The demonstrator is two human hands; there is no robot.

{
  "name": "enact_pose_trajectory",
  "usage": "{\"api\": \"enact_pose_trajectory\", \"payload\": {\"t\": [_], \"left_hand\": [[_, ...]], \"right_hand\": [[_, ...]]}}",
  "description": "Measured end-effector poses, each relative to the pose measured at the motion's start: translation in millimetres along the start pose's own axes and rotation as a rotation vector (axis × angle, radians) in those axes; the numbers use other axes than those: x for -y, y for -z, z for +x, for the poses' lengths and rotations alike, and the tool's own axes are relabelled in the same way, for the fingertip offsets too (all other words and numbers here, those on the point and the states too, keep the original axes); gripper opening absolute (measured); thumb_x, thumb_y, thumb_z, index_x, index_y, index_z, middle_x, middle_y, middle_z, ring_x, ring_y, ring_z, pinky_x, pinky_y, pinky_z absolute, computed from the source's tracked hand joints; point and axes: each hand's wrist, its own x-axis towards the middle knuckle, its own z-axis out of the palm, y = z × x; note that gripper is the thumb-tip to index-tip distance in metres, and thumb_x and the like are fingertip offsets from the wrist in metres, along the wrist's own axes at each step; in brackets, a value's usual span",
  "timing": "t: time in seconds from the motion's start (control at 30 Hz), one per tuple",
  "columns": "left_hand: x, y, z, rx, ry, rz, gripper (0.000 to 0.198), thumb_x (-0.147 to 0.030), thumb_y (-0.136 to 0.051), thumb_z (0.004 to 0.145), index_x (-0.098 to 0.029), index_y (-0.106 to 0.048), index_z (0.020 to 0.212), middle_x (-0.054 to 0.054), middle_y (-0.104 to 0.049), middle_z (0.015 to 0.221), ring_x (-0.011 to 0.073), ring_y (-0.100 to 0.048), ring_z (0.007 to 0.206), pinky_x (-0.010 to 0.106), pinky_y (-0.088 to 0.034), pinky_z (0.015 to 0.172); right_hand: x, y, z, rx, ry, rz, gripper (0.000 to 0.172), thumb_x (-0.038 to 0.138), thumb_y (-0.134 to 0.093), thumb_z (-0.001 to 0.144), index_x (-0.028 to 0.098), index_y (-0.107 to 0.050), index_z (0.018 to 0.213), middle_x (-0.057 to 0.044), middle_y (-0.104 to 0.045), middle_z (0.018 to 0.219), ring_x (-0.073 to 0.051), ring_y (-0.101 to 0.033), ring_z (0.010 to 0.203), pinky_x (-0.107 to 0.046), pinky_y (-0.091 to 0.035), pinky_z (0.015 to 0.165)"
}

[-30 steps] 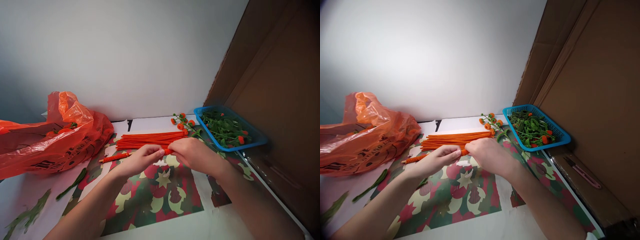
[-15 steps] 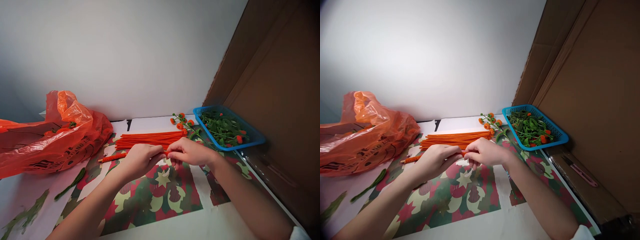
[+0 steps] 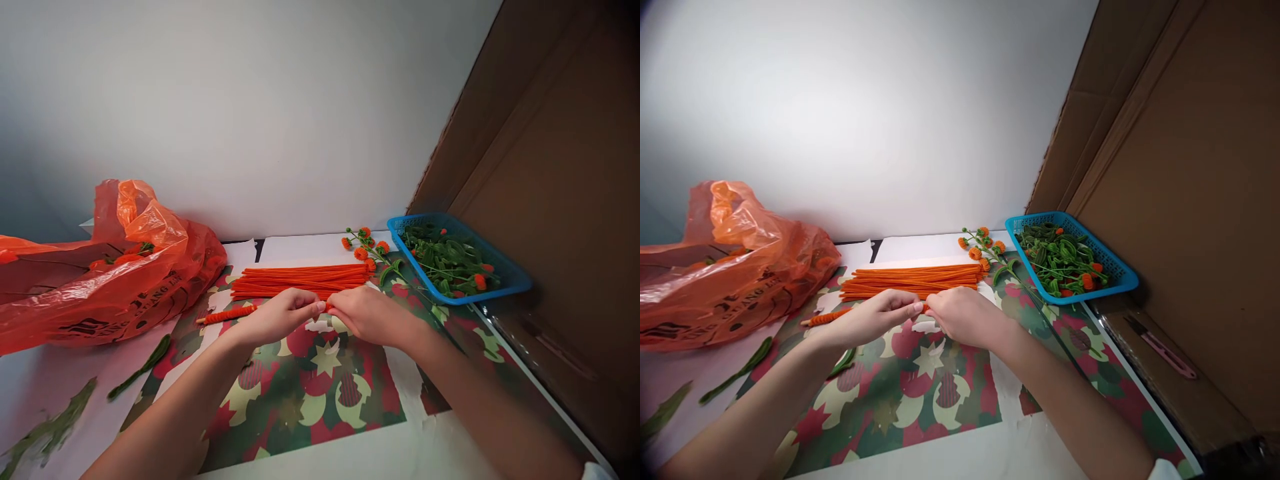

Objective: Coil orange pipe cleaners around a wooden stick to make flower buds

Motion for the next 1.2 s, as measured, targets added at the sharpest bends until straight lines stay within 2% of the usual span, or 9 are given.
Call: {"api": "enact_pose_trajectory", "payload": {"t": [0.13, 0.3, 0.43, 0.5, 0.57, 0.67, 0.8, 0.97, 1.2], "left_hand": [[3, -2.9, 1, -0.104, -0.051, 0.251, 0.035, -0.047, -0.038, 0.09, -0.019, -0.046, 0.07, -0.003, -0.045, 0.061, 0.0116, -0.039, 0.054, 0.023, -0.026, 0.049], [8, -4.9, 2, -0.227, -0.24, 0.567, 0.033, -0.042, -0.037, 0.093, -0.02, -0.055, 0.077, -0.001, -0.057, 0.063, 0.0126, -0.046, 0.053, 0.024, -0.025, 0.05], [10, -4.5, 4, -0.321, -0.489, 0.796, 0.033, -0.035, -0.033, 0.096, -0.019, -0.058, 0.08, 0.0, -0.061, 0.067, 0.0141, -0.052, 0.058, 0.026, -0.026, 0.051], [10, -6.5, 5, -0.342, -0.556, 0.881, 0.035, -0.032, -0.031, 0.097, -0.019, -0.058, 0.078, 0.001, -0.06, 0.065, 0.0147, -0.052, 0.058, 0.027, -0.026, 0.052], [8, -9.3, 5, -0.331, -0.549, 0.876, 0.033, -0.031, -0.033, 0.096, -0.019, -0.058, 0.077, 0.001, -0.06, 0.065, 0.015, -0.052, 0.058, 0.027, -0.027, 0.052], [5, -11.4, 3, -0.25, -0.387, 0.68, 0.027, -0.031, -0.037, 0.094, -0.02, -0.057, 0.081, -0.001, -0.061, 0.069, 0.0135, -0.051, 0.059, 0.025, -0.028, 0.052], [1, -8.0, -1, -0.096, -0.182, 0.382, 0.028, -0.035, -0.036, 0.094, -0.02, -0.054, 0.079, -0.003, -0.055, 0.066, 0.0109, -0.045, 0.056, 0.023, -0.029, 0.051], [3, -5.9, 0, -0.093, -0.161, 0.245, 0.031, -0.038, -0.037, 0.093, -0.019, -0.053, 0.075, -0.004, -0.048, 0.062, 0.0103, -0.039, 0.056, 0.024, -0.027, 0.051], [4, -8.4, 3, -0.038, -0.155, 0.01, 0.038, -0.046, -0.039, 0.092, -0.016, -0.057, 0.078, -0.003, -0.045, 0.066, 0.0102, -0.038, 0.059, 0.023, -0.029, 0.052]], "right_hand": [[-1, -8, 4, -0.008, -0.052, 0.05, 0.021, 0.021, -0.041, 0.093, 0.015, -0.053, 0.078, -0.004, -0.06, 0.072, -0.013, -0.051, 0.062, -0.024, -0.025, 0.054], [-10, -2, 2, 0.009, -0.085, 0.385, 0.017, 0.032, -0.053, 0.088, 0.016, -0.057, 0.082, -0.002, -0.061, 0.075, -0.011, -0.052, 0.064, -0.021, -0.031, 0.055], [-27, 4, 2, 0.273, -0.148, 0.893, 0.033, 0.046, -0.045, 0.09, 0.015, -0.057, 0.091, -0.003, -0.063, 0.078, -0.009, -0.054, 0.056, -0.021, -0.039, 0.053], [-35, 2, 4, 0.421, -0.178, 1.02, 0.043, 0.05, -0.036, 0.092, 0.013, -0.057, 0.083, -0.002, -0.06, 0.067, -0.007, -0.048, 0.046, -0.022, -0.039, 0.049], [-39, -1, 6, 0.477, -0.159, 1.054, 0.044, 0.05, -0.039, 0.09, 0.012, -0.058, 0.079, 0.004, -0.05, 0.056, -0.006, -0.038, 0.041, -0.02, -0.033, 0.044], [-37, -4, 7, 0.379, -0.101, 0.977, 0.033, 0.041, -0.046, 0.09, 0.013, -0.061, 0.08, 0.006, -0.042, 0.053, -0.006, -0.034, 0.045, -0.02, -0.028, 0.045], [-25, -1, 6, 0.192, -0.051, 0.635, 0.024, 0.028, -0.047, 0.089, 0.014, -0.061, 0.074, 0.004, -0.047, 0.057, -0.007, -0.038, 0.05, -0.021, -0.027, 0.049], [-14, 5, 2, 0.036, 0.004, 0.308, 0.028, 0.025, -0.046, 0.09, 0.015, -0.051, 0.065, 0.003, -0.047, 0.058, -0.008, -0.037, 0.052, -0.022, -0.023, 0.051], [-3, 11, -4, 0.029, -0.007, 0.036, 0.029, 0.027, -0.041, 0.094, 0.015, -0.051, 0.07, -0.001, -0.054, 0.064, -0.01, -0.041, 0.056, -0.025, -0.02, 0.054]]}}
